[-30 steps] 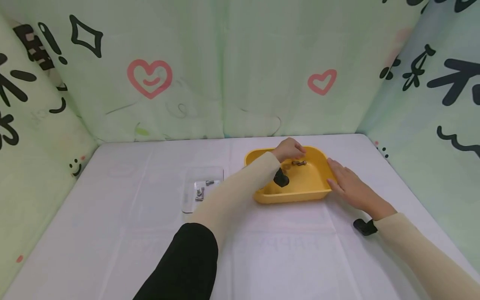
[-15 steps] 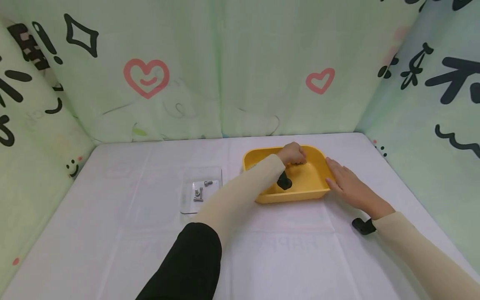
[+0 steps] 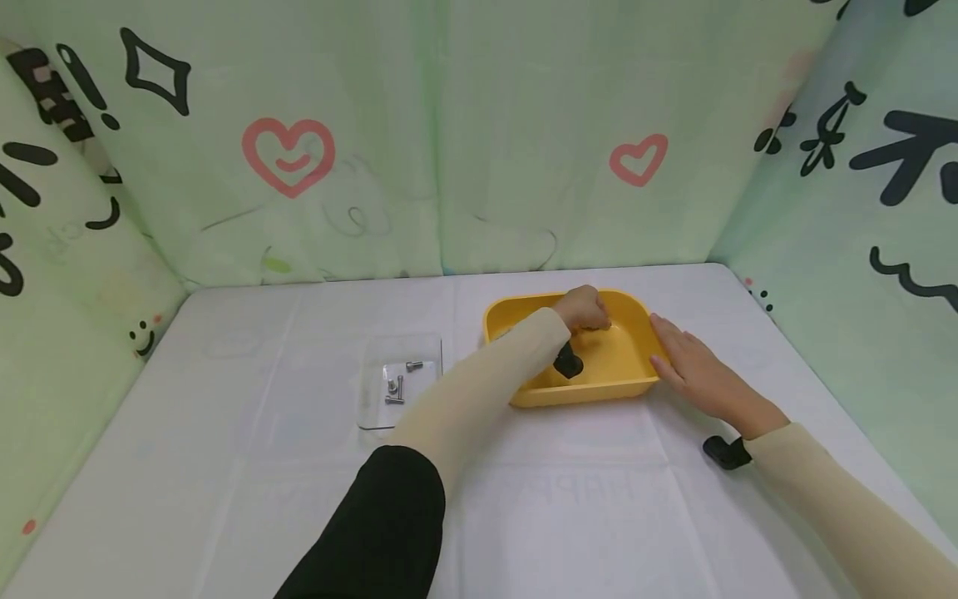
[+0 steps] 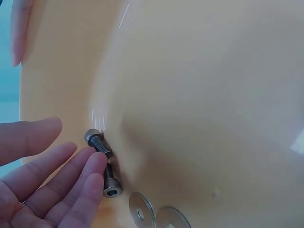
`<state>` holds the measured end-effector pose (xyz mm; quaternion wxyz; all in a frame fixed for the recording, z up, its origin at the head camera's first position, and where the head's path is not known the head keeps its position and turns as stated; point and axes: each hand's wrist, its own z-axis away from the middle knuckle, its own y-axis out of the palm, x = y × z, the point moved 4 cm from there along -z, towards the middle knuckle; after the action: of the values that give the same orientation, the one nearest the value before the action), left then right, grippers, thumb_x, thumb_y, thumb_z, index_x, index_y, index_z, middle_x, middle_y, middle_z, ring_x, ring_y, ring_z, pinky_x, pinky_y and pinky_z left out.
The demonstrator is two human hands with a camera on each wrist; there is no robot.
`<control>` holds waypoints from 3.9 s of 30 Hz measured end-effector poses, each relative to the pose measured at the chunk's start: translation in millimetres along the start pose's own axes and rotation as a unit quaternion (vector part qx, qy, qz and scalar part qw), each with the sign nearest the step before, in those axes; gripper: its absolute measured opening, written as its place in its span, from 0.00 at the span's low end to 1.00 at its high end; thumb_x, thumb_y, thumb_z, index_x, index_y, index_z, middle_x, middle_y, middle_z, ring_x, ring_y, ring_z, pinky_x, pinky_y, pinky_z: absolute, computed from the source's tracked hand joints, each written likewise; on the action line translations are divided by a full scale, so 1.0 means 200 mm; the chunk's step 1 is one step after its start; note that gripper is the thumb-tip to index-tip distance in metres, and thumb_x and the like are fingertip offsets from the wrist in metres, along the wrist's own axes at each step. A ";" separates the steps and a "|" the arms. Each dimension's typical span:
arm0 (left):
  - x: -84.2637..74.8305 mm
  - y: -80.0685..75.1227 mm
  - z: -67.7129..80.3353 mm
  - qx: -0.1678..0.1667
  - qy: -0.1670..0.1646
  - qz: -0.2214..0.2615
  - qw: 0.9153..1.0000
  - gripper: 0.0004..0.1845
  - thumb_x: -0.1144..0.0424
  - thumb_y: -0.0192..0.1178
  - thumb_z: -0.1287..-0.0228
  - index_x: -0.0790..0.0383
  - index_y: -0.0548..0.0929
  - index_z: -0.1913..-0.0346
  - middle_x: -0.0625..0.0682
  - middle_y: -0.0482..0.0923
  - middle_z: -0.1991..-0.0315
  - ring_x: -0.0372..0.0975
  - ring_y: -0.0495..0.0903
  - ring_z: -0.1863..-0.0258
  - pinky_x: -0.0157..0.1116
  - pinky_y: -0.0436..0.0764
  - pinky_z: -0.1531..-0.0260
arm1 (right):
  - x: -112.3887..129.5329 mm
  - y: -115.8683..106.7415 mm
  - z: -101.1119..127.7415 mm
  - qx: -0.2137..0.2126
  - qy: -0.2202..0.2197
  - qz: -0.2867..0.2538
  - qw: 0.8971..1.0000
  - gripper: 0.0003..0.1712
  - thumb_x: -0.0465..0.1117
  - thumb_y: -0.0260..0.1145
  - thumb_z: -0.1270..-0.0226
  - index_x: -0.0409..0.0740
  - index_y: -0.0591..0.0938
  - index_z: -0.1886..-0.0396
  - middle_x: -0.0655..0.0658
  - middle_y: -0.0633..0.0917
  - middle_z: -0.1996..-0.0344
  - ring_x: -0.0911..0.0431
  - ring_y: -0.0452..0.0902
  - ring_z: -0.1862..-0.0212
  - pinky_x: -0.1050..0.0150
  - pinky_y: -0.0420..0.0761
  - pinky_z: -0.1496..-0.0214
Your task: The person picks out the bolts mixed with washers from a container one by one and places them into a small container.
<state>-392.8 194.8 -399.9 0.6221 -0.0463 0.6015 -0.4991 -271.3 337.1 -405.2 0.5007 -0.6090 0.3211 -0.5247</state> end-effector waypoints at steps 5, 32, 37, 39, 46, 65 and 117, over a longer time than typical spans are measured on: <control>-0.01 0.05 -0.07 0.013 0.009 -0.039 0.999 0.14 0.64 0.64 0.42 0.62 0.75 0.82 0.48 0.65 0.87 0.37 0.63 0.85 0.29 0.65 0.84 | 0.00 0.00 0.00 -0.001 0.001 -0.003 1.000 0.40 0.47 0.46 0.25 0.36 0.38 0.26 0.29 0.48 0.28 0.35 0.43 0.27 0.39 0.42 0.27; 0.01 0.17 -0.09 -0.007 0.125 -0.089 0.988 0.06 0.67 0.70 0.48 0.57 0.89 0.66 0.46 0.87 0.69 0.27 0.74 0.76 0.16 0.71 0.76 | 0.01 0.00 0.01 -0.011 -0.011 0.000 1.000 0.39 0.46 0.46 0.25 0.34 0.41 0.26 0.27 0.51 0.28 0.34 0.46 0.28 0.38 0.45 0.27; 0.02 0.17 -0.09 -0.003 0.142 -0.105 0.984 0.04 0.65 0.70 0.48 0.56 0.90 0.67 0.45 0.87 0.70 0.26 0.72 0.77 0.17 0.68 0.78 | 0.01 0.00 0.01 -0.009 -0.012 0.002 1.000 0.39 0.46 0.46 0.25 0.34 0.41 0.26 0.27 0.51 0.29 0.34 0.46 0.28 0.39 0.45 0.27; 0.02 0.16 -0.08 -0.003 0.142 -0.106 0.984 0.05 0.65 0.69 0.47 0.56 0.90 0.67 0.45 0.87 0.69 0.27 0.71 0.77 0.17 0.67 0.78 | 0.01 0.00 0.01 -0.010 -0.013 0.002 1.000 0.39 0.46 0.46 0.25 0.33 0.41 0.26 0.27 0.51 0.29 0.34 0.46 0.28 0.39 0.45 0.27; 0.03 0.15 -0.07 0.019 0.122 -0.048 0.991 0.07 0.67 0.67 0.45 0.61 0.89 0.62 0.51 0.87 0.63 0.27 0.69 0.78 0.17 0.67 0.79 | 0.02 0.00 0.01 -0.009 -0.015 0.001 1.000 0.39 0.45 0.46 0.25 0.33 0.41 0.26 0.27 0.51 0.29 0.34 0.46 0.28 0.38 0.46 0.28; 0.09 0.14 -0.09 0.036 0.032 0.176 0.983 0.09 0.71 0.65 0.44 0.66 0.87 0.59 0.54 0.86 0.58 0.37 0.82 0.67 0.32 0.84 0.60 | 0.00 0.01 0.00 -0.013 -0.015 0.007 1.000 0.39 0.46 0.46 0.25 0.34 0.40 0.26 0.28 0.50 0.28 0.34 0.46 0.28 0.36 0.46 0.29; 0.06 -0.43 0.67 0.018 0.086 0.254 0.963 0.15 0.70 0.56 0.35 0.68 0.79 0.46 0.60 0.79 0.48 0.44 0.80 0.53 0.31 0.81 0.51 | 0.09 -0.04 0.01 0.017 0.010 0.105 0.994 0.36 0.46 0.43 0.25 0.29 0.45 0.28 0.30 0.48 0.27 0.36 0.41 0.26 0.37 0.43 0.27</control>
<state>-338.6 70.9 -315.6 0.6752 0.1629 0.6354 -0.3374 -266.8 323.3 -392.6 0.5599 -0.5580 0.3791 -0.4811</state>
